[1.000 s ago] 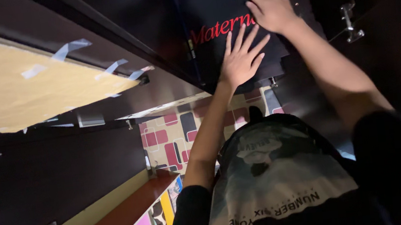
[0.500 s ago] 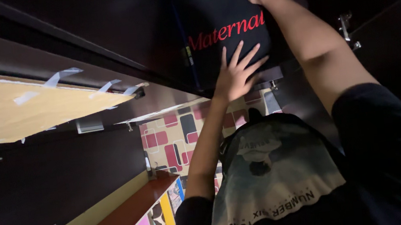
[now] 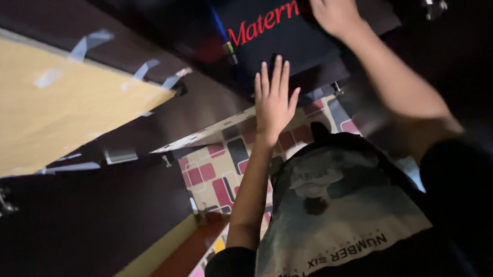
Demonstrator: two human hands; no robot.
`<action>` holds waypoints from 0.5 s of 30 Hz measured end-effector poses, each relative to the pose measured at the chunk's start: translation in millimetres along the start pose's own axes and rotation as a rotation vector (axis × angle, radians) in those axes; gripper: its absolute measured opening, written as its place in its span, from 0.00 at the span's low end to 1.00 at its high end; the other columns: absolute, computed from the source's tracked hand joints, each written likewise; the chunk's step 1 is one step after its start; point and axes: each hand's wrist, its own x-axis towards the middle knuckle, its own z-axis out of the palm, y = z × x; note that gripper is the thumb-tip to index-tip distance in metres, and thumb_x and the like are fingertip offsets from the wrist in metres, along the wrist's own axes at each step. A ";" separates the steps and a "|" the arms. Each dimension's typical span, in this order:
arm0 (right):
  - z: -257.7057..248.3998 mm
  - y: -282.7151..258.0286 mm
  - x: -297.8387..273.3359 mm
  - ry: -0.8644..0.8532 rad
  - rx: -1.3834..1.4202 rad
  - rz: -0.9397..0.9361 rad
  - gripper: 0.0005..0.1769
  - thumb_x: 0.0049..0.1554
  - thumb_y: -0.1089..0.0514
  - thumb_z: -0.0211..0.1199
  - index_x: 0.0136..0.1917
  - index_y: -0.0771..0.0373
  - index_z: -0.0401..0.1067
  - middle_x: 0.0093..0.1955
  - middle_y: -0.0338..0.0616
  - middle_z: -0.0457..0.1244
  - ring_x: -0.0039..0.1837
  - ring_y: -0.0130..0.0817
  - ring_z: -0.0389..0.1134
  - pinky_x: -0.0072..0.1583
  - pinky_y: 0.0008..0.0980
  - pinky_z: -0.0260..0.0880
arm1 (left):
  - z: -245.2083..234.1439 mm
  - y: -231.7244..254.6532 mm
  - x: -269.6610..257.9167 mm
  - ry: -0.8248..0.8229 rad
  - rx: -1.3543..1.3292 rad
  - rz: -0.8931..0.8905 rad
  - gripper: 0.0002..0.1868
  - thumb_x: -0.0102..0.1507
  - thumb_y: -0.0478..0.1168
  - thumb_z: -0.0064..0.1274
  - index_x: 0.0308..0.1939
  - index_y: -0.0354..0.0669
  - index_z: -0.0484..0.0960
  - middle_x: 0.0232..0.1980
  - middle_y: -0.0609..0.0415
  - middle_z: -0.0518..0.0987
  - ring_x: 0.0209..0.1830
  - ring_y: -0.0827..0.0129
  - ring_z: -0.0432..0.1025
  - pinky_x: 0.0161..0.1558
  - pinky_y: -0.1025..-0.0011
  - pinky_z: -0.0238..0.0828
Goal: The person folds several t-shirts on a small ironing board and places them into a wardrobe. They handle each shirt individually, smoothing and folding them before storing them in a cabinet.
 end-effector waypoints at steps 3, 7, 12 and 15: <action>-40.1 -40.7 -67.6 0.119 0.148 0.023 0.16 0.74 0.62 0.50 0.67 0.74 0.71 0.72 0.69 0.63 0.76 0.65 0.61 0.77 0.60 0.48 | -10.0 2.8 -19.5 0.025 -0.016 0.024 0.34 0.71 0.50 0.50 0.77 0.39 0.63 0.82 0.44 0.56 0.83 0.44 0.50 0.80 0.47 0.44; -66.6 -89.7 -155.6 0.153 0.301 0.424 0.16 0.73 0.59 0.50 0.65 0.70 0.73 0.62 0.57 0.69 0.67 0.47 0.70 0.70 0.43 0.65 | -25.3 8.8 -51.9 0.024 -0.117 0.113 0.30 0.70 0.48 0.51 0.74 0.39 0.68 0.81 0.45 0.59 0.83 0.45 0.50 0.81 0.46 0.44; -72.1 -114.8 -243.1 0.321 0.502 0.670 0.18 0.74 0.54 0.49 0.63 0.69 0.73 0.54 0.48 0.71 0.57 0.30 0.71 0.61 0.28 0.69 | -37.2 29.5 -86.9 0.026 -0.290 0.172 0.24 0.70 0.44 0.53 0.68 0.40 0.74 0.77 0.46 0.66 0.82 0.45 0.53 0.80 0.46 0.47; -73.8 -123.2 -292.3 0.411 0.613 0.773 0.20 0.74 0.52 0.48 0.63 0.69 0.73 0.52 0.45 0.70 0.53 0.26 0.68 0.59 0.26 0.69 | -37.8 49.6 -103.4 0.010 -0.398 0.200 0.21 0.68 0.42 0.54 0.65 0.41 0.77 0.73 0.47 0.70 0.80 0.45 0.57 0.79 0.46 0.50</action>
